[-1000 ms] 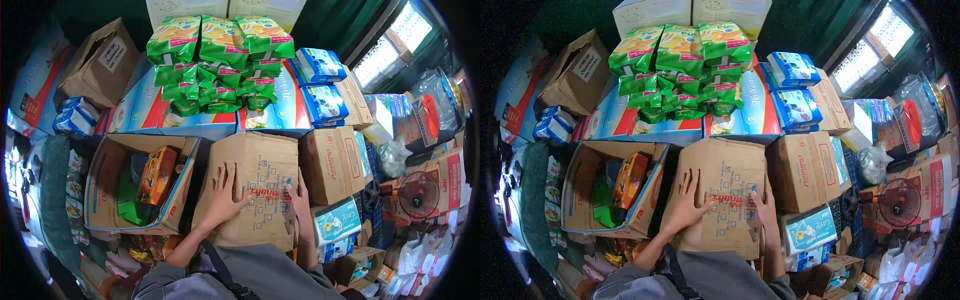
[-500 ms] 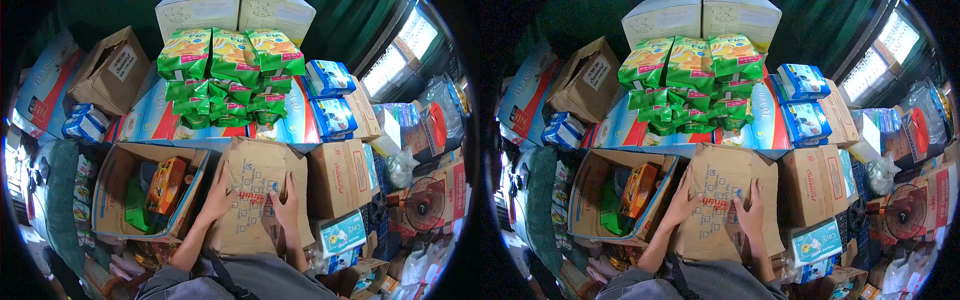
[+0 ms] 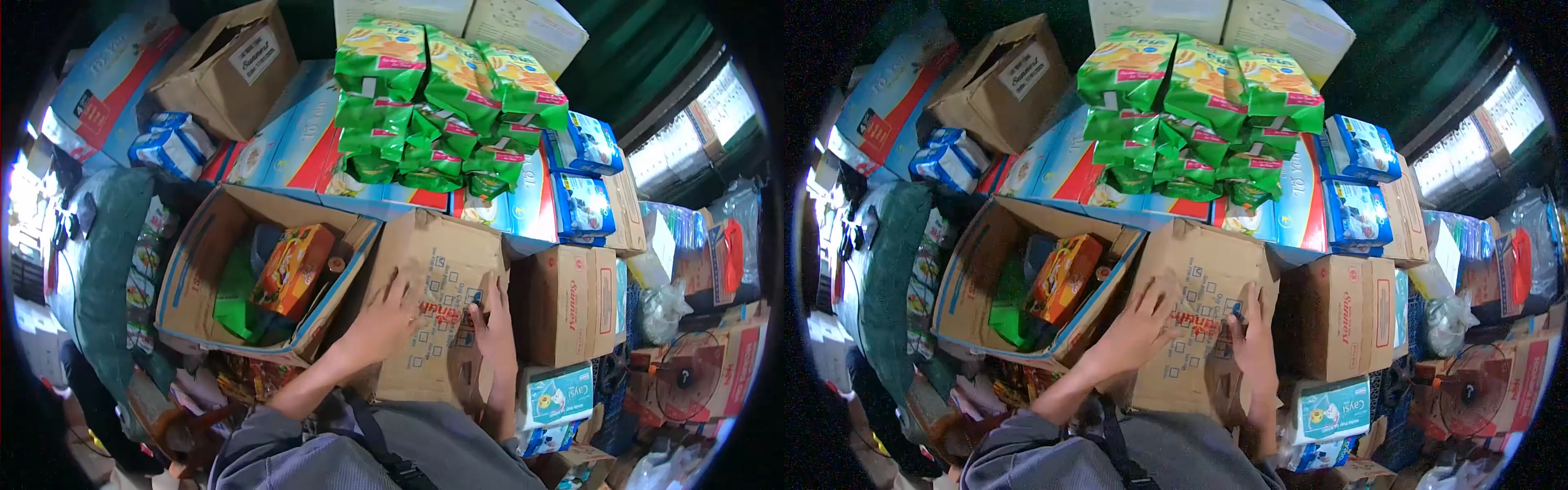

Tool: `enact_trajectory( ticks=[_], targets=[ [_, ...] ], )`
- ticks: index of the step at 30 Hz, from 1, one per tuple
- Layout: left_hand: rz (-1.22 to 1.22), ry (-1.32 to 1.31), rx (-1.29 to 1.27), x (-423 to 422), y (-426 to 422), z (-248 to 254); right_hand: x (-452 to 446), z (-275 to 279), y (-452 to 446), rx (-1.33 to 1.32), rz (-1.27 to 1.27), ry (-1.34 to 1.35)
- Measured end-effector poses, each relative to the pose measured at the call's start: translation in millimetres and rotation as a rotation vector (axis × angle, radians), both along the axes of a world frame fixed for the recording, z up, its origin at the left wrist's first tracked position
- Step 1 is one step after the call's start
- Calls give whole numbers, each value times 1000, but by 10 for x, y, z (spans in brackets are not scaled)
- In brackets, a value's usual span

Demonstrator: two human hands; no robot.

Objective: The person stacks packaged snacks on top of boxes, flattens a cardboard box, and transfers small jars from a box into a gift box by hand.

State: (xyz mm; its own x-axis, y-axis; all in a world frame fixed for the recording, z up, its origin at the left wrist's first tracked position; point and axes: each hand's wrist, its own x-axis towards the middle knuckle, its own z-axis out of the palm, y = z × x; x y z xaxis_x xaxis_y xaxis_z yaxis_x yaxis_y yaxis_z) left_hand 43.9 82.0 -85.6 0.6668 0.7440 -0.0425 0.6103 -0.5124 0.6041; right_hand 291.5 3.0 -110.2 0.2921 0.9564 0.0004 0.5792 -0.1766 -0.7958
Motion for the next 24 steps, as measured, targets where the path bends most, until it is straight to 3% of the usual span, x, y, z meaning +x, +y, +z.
enact_trajectory(
  ticks=[2,3,5,7,9,11,13,15,16,17,18,19,21,23,24],
  targets=[
    [-106,60,36,-201,-58,320,4,147,81,-146,12,22],
    [-130,-73,-90,-330,-40,492,-1,196,126,-149,22,26],
    [-149,-204,-210,-567,44,817,-33,373,255,-91,140,-653],
    [97,-197,-164,-783,200,1074,-199,644,457,-10,158,-661],
    [191,-194,-81,-967,551,1032,-355,784,711,101,394,-458],
    [291,-59,19,-1109,886,850,-687,853,1011,201,542,-227],
    [272,319,103,-1257,1157,554,-1122,916,1313,172,688,12],
    [102,679,-98,-1415,1398,282,-1576,799,1725,9,794,98],
    [101,681,-84,-1775,1527,-488,-1802,603,1878,11,792,-4],
    [-209,328,376,-1962,1707,-1201,-2006,364,2060,13,789,-108],
    [-53,86,38,-1882,1769,-1355,-2217,61,2160,11,743,-172],
    [13,136,216,-2115,1930,-2070,-2380,-241,2207,9,698,-236],
    [-39,693,-328,-1860,1804,-1167,-2510,-624,2319,-125,769,-291],
    [39,624,-237,-1914,1693,-1448,-2612,-1701,2327,-146,836,-350],
    [92,570,-152,-1947,1636,-1585,-2553,-1153,2222,-462,898,-435]
  ],
)
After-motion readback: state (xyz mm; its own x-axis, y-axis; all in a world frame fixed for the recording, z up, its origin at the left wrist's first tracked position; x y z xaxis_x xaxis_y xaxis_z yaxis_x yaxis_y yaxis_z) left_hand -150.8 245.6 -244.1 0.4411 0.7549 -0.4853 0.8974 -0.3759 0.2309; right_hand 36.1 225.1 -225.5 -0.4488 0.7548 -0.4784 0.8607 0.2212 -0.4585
